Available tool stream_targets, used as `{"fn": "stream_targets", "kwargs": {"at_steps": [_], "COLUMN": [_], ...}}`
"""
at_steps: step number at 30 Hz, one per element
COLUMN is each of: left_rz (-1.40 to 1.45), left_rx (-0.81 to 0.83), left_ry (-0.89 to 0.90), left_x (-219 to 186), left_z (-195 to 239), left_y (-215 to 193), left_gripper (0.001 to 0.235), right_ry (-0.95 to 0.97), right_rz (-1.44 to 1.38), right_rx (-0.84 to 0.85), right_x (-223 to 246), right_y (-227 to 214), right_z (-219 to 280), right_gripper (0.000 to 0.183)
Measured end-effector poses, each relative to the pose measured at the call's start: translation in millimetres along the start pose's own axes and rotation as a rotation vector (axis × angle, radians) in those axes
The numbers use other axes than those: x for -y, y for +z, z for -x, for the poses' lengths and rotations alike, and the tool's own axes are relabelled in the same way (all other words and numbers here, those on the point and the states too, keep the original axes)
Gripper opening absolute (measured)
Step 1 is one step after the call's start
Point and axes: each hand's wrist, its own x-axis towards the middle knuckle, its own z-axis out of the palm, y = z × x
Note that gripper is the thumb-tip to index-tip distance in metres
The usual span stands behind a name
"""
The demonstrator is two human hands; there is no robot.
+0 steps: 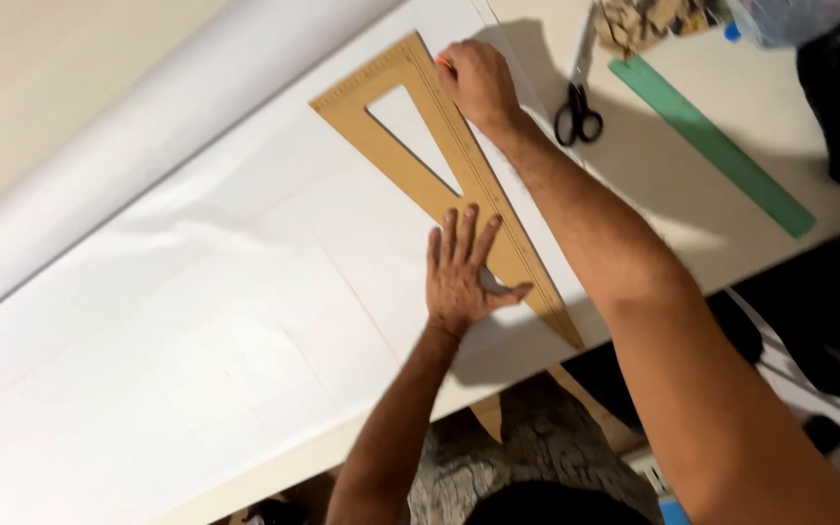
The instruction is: Drafting patterns on a large roll of paper using a triangle ruler and a marker.
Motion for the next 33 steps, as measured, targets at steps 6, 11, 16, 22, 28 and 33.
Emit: {"fn": "stream_targets", "kwargs": {"at_steps": [6, 11, 16, 22, 28, 33], "left_rz": [0.024, 0.034, 0.053, 0.065, -0.009, -0.134], "left_rx": [-0.038, -0.036, -0.022, -0.022, 0.006, -0.113], "left_ry": [-0.004, -0.009, -0.036, -0.086, -0.306, -0.527], "left_x": [-1.8, 2.2, 0.1, 7.9, 39.8, 45.7], "left_z": [4.2, 5.1, 9.8, 53.6, 156.9, 229.1], "left_y": [4.5, 10.3, 15.0, -18.6, -61.3, -67.3], "left_gripper": [0.110, 0.118, 0.120, 0.117, 0.113, 0.095], "right_ry": [0.066, 0.264, 0.395, 0.446, 0.697, 0.502], "right_rz": [0.029, 0.044, 0.072, 0.025, -0.138, 0.407], "right_rx": [0.114, 0.282, 0.246, -0.228, -0.109, 0.006], "right_x": [43.4, 72.0, 64.1, 63.3, -92.3, -108.0], "right_y": [-82.0, -151.1, -180.9, -270.7, -241.0, -224.6], "right_z": [134.2, 307.8, 405.3, 337.6, 320.5, 280.9], "right_gripper": [0.020, 0.015, 0.023, 0.009, 0.029, 0.059]}}
